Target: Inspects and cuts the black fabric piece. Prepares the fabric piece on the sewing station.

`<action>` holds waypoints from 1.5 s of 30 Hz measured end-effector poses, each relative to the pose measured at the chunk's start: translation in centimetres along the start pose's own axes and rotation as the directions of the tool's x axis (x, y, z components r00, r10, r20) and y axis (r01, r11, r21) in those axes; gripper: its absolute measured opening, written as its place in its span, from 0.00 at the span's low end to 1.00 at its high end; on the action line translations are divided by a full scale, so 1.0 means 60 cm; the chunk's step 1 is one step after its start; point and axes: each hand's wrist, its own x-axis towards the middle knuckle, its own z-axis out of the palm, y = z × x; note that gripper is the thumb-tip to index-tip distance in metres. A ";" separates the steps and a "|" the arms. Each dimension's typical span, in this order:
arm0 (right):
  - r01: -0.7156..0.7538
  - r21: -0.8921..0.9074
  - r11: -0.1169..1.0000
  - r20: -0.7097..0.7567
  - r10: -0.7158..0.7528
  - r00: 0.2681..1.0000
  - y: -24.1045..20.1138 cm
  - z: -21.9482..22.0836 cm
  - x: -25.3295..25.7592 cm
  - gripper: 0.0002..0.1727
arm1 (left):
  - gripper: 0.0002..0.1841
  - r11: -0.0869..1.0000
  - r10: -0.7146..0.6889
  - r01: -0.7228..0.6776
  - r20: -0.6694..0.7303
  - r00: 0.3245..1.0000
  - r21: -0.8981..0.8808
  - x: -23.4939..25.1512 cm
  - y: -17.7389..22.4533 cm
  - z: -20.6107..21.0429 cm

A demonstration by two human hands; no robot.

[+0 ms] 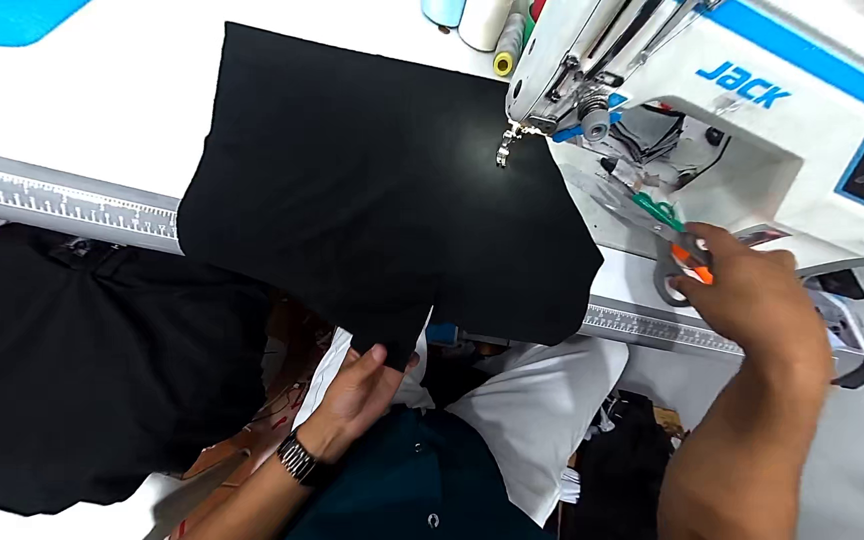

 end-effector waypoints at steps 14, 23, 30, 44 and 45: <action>0.548 0.181 0.817 -0.152 -0.527 0.836 -0.142 0.088 -0.070 0.34 | 0.09 1.000 -0.002 -0.003 -0.218 0.976 -0.023 0.011 0.017 0.080; 0.486 0.184 0.854 -0.159 -0.462 0.872 -0.099 0.114 -0.149 0.30 | 0.15 0.988 -0.008 -0.016 -0.154 0.988 -0.152 0.000 -0.010 0.059; 0.441 0.384 0.811 -0.216 -0.385 0.897 -0.095 0.124 -0.170 0.32 | 0.17 0.986 -0.108 0.087 -0.148 0.983 -0.139 0.018 -0.010 0.074; -0.152 0.984 -0.091 0.089 -0.489 0.868 -0.229 0.248 -0.361 0.34 | 0.07 0.908 0.052 0.043 -0.213 0.976 0.418 0.013 0.015 0.116; -0.170 0.980 -0.102 0.099 -0.491 0.865 -0.233 0.251 -0.366 0.34 | 0.07 0.912 -0.006 0.096 -0.219 0.976 0.400 0.013 0.019 0.119</action>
